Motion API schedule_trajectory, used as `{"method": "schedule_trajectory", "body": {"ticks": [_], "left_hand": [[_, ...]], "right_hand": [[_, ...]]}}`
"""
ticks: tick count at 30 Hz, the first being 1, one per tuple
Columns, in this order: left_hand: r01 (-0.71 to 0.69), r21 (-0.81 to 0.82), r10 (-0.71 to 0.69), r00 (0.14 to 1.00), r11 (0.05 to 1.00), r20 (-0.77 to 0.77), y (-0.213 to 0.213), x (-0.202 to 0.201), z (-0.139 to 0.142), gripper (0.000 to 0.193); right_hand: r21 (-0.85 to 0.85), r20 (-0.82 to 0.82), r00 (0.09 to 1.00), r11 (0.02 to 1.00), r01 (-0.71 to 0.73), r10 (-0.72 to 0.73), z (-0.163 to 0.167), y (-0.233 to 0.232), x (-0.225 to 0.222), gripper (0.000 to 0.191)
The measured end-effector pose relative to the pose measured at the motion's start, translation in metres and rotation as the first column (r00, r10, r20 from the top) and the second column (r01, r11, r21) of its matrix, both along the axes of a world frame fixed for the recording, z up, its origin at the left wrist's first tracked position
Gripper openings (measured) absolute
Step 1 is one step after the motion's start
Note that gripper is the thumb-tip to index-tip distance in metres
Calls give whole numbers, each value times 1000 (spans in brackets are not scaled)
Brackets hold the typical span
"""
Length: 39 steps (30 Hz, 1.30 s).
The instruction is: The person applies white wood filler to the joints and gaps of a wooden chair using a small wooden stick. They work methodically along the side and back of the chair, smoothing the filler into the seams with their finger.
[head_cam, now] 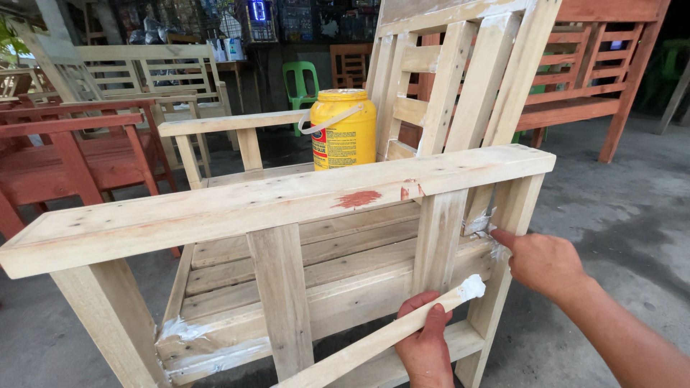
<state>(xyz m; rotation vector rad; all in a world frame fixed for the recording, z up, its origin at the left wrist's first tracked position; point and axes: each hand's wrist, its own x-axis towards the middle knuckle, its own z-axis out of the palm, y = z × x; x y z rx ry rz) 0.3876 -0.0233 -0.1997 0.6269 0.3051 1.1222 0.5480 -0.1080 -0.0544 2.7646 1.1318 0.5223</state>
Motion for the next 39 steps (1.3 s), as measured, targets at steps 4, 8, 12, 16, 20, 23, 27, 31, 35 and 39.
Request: {"method": "schedule_trajectory", "body": {"ticks": [4, 8, 12, 16, 20, 23, 27, 31, 35, 39], "left_hand": [[-11, 8, 12, 997, 1000, -82, -2, -1, 3, 21], [-5, 5, 5, 998, 1000, -65, -3, 1, 1, 21], [-18, 20, 18, 1000, 1000, -25, -2, 3, -4, 22], [0, 19, 0, 1000, 1000, -10, -4, 6, -6, 23], [-12, 66, 11, 1000, 998, 11, -6, 4, -5, 23], [-1, 78, 3, 1000, 997, -19, -7, -2, -4, 23], [-1, 90, 3, 1000, 996, -27, -8, -7, 1, 24], [16, 75, -12, 999, 997, -51, -11, -7, 5, 23], [31, 51, -27, 997, 998, -74, -11, -8, 5, 22], [27, 70, -22, 997, 997, -70, -10, -7, 0, 23]], "right_hand": [[46, -30, 999, 998, 46, -45, -8, -7, -3, 69], [209, -26, 999, 977, 44, -39, -33, -13, -5, 66], [327, -159, 982, 932, 154, -106, -60, -9, -4, 72], [473, -262, 962, 858, 202, -81, -92, 2, -9, 72], [531, -268, 962, 826, 186, -45, -116, 7, -12, 69], [610, -236, 971, 781, 130, 23, -124, 1, -11, 63], [679, -236, 969, 727, 106, 79, -124, 3, -8, 62], [640, -184, 982, 764, 88, 41, -129, 12, -10, 60], [642, -169, 985, 763, 76, 44, -134, 6, -14, 52], [648, -254, 966, 751, 125, 58, -133, 7, -19, 64]]}}
